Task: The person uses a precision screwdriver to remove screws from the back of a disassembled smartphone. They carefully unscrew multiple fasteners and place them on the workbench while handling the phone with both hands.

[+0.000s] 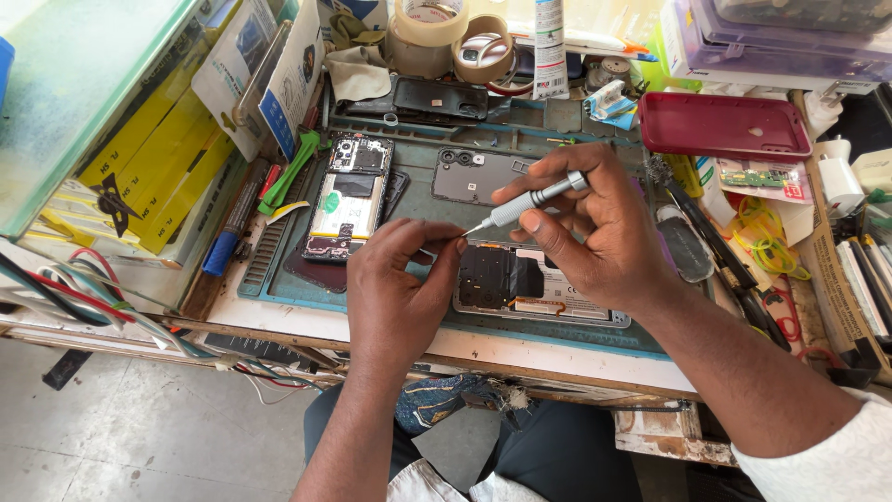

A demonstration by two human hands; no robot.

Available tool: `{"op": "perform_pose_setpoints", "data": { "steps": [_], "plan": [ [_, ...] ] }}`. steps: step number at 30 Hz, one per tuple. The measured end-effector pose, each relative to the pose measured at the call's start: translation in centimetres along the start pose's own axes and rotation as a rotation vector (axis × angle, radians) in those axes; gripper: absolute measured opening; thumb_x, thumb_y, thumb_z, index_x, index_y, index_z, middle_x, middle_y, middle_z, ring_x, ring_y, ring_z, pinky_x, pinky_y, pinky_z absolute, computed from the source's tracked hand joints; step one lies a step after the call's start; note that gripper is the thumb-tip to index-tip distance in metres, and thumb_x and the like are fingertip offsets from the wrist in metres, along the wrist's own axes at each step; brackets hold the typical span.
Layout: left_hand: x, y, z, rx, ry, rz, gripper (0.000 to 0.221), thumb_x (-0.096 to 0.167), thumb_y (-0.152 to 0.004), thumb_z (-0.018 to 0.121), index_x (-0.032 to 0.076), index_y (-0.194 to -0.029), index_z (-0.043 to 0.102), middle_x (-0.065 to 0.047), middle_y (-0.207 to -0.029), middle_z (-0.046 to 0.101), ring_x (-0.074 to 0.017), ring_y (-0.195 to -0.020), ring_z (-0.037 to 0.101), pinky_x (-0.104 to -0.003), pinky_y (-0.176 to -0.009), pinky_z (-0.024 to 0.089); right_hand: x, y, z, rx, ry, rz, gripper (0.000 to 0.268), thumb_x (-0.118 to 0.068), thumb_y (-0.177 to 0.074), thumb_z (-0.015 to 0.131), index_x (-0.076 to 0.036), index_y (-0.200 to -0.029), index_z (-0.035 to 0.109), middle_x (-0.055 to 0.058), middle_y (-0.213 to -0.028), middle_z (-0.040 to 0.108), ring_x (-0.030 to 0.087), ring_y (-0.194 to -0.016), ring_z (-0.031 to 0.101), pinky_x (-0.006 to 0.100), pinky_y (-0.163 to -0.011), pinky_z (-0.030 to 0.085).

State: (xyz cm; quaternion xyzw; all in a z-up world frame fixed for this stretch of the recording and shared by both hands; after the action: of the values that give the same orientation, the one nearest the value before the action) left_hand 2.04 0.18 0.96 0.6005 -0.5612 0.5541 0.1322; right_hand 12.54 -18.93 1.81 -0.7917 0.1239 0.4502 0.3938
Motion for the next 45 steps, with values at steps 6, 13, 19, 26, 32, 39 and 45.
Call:
{"op": "perform_pose_setpoints", "data": {
  "steps": [6,13,19,26,32,39,45],
  "plan": [
    [0.1,0.0,-0.2,-0.034,-0.003,-0.01,0.01,0.008,-0.088,0.077,0.008,-0.098,0.08,-0.004,-0.087,0.076,-0.0161,-0.077,0.073,-0.03,-0.069,0.056,0.2,-0.1,0.0,0.015,0.018,0.024,0.039,-0.007,-0.109,0.059,-0.009,-0.142,0.038,0.016,-0.123,0.068,0.022,-0.122,0.072,0.033,-0.096,0.069],
    [0.3,0.1,-0.2,-0.076,0.003,-0.02,0.009,0.007,-0.087,0.076,0.006,-0.095,0.08,-0.005,-0.084,0.076,-0.015,-0.073,0.073,-0.03,-0.067,0.056,-0.1,-0.2,0.1,0.004,0.031,0.065,0.046,-0.007,-0.109,0.058,-0.01,-0.149,0.035,0.019,-0.126,0.07,0.021,-0.114,0.074,0.035,-0.093,0.069],
    [0.3,0.1,-0.2,-0.084,0.007,-0.007,0.01,0.007,-0.087,0.077,0.006,-0.096,0.081,-0.006,-0.083,0.075,-0.0148,-0.073,0.073,-0.03,-0.066,0.056,-0.5,-0.3,0.1,-0.07,-0.029,0.035,0.05,-0.006,-0.11,0.053,-0.012,-0.154,0.029,0.021,-0.136,0.065,0.025,-0.127,0.07,0.038,-0.102,0.068],
    [0.3,0.1,-0.3,-0.092,0.027,-0.044,0.011,0.008,-0.088,0.077,0.007,-0.098,0.081,-0.005,-0.085,0.076,-0.0143,-0.074,0.074,-0.029,-0.064,0.057,-0.4,-0.2,0.2,-0.049,-0.049,0.055,0.051,-0.004,-0.109,0.055,-0.012,-0.153,0.03,0.021,-0.135,0.066,0.025,-0.122,0.072,0.039,-0.1,0.069],
    [0.0,0.4,-0.2,-0.068,0.067,0.061,0.034,0.013,-0.091,0.079,0.008,-0.123,0.07,-0.008,-0.11,0.077,-0.015,-0.094,0.074,-0.031,-0.082,0.059,-0.2,-0.1,0.6,-0.007,-0.006,0.03,0.054,-0.004,-0.11,0.056,-0.013,-0.155,0.028,0.02,-0.13,0.069,0.023,-0.116,0.073,0.038,-0.099,0.069],
    [-1.5,1.2,-0.5,0.083,0.369,0.032,0.045,0.015,-0.111,0.059,0.008,-0.155,0.049,-0.012,-0.131,0.068,-0.0155,-0.114,0.065,-0.033,-0.099,0.055,0.0,-0.6,1.5,0.023,0.244,-0.021,0.057,-0.006,-0.109,0.061,-0.012,-0.156,0.031,0.015,-0.123,0.072,0.022,-0.115,0.075,0.035,-0.096,0.066],
    [-1.6,1.4,-0.4,0.075,0.35,0.0,0.05,0.016,-0.11,0.058,0.009,-0.158,0.042,-0.01,-0.123,0.068,-0.0136,-0.109,0.066,-0.031,-0.095,0.055,-0.4,-1.0,2.2,-0.028,0.405,-0.007,0.064,-0.002,-0.102,0.065,-0.012,-0.157,0.033,0.012,-0.123,0.071,0.021,-0.116,0.074,0.034,-0.093,0.065]
  ]
}}
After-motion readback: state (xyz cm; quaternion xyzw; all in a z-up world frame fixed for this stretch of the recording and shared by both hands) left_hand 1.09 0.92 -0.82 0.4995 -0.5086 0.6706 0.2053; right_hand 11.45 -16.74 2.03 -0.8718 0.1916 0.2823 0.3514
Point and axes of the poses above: each hand's wrist, its own y-axis away from the middle knuckle, its own z-axis out of the palm, x = y × z, the point moved 2 cm from there along -y, towards the middle knuckle
